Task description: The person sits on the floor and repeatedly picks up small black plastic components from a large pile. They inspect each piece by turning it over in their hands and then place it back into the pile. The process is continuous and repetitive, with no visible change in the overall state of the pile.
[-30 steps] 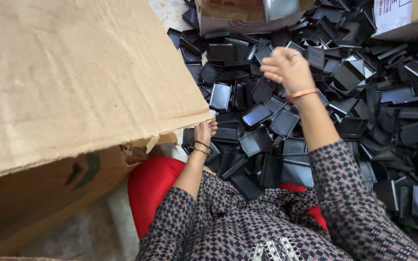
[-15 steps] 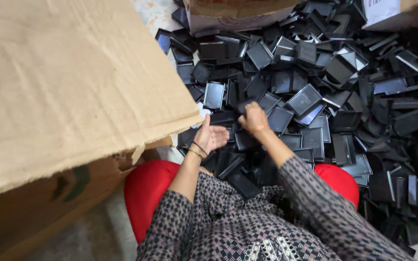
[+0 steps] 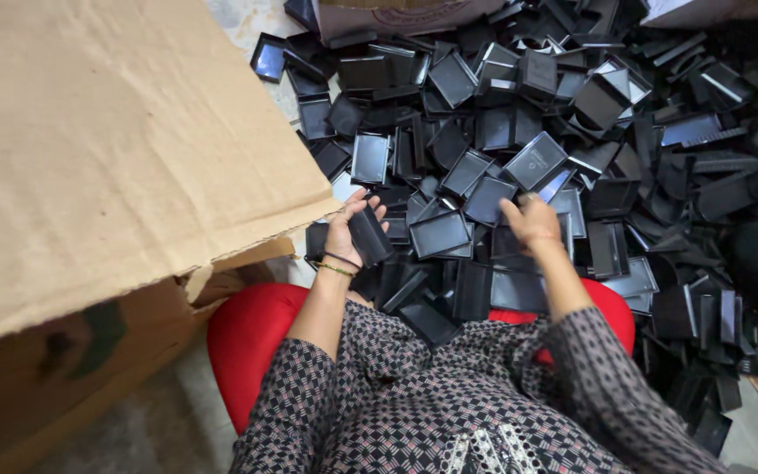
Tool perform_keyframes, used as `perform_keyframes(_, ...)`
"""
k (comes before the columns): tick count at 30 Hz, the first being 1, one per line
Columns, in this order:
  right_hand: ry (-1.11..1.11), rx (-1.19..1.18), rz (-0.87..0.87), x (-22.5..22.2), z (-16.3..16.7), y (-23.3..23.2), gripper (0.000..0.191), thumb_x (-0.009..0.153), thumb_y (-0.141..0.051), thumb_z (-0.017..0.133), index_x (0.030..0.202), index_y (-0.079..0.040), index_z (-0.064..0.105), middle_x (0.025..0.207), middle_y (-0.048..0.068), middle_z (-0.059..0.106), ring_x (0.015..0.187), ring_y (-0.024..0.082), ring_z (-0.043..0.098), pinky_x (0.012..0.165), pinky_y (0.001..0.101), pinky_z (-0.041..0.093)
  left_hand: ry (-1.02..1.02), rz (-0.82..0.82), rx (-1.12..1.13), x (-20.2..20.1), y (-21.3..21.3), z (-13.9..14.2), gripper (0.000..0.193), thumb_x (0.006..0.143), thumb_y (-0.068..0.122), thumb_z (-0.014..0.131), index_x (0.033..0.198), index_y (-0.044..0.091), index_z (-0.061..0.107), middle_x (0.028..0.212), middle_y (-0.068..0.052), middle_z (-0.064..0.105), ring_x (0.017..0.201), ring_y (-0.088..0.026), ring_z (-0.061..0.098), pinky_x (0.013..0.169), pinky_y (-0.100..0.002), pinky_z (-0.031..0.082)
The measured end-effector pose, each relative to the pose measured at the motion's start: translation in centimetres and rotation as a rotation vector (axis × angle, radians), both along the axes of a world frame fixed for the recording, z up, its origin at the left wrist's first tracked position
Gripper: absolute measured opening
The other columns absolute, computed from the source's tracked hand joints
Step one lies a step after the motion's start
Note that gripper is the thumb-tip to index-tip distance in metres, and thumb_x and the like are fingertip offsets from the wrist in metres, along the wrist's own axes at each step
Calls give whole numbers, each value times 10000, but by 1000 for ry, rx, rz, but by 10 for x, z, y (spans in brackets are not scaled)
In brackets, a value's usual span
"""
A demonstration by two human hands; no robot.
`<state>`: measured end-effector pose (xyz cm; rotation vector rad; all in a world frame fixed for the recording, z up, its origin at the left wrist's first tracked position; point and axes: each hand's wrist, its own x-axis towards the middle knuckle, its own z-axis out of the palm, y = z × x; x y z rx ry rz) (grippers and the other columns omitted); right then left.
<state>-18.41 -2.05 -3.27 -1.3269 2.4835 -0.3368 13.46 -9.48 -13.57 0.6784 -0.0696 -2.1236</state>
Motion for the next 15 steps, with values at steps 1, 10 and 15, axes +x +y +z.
perform_keyframes(1, 17, 38, -50, -4, -7, -9, 592, 889, -526, 734, 1165, -7, 670, 1191, 262, 700, 1119, 418, 667, 941, 486, 525, -28, -26, 3, 0, 0, 0, 448, 877, 152, 641, 1321, 155, 584, 1119, -62, 719, 982, -237, 720, 805, -431, 595)
perform_keyframes(10, -15, 314, 195, 49, 4, -69, 528, 830, -358, 724, 1243, -29, 700, 1223, 246, 712, 1149, 398, 689, 986, 461, 548, -114, 69, -26, 4, -1, -5, 387, 856, 95, 658, 1236, 118, 591, 1090, -77, 731, 950, -248, 722, 774, -437, 592)
perform_keyframes(15, -789, -44, 556, 65, -1, -55, 567, 876, -350, 761, 1332, -74, 569, 1213, 199, 719, 1154, 340, 685, 990, 381, 525, -24, 123, -26, -4, 1, -1, 241, 886, 89, 682, 1119, 57, 633, 1057, -112, 737, 933, -252, 740, 854, -416, 623)
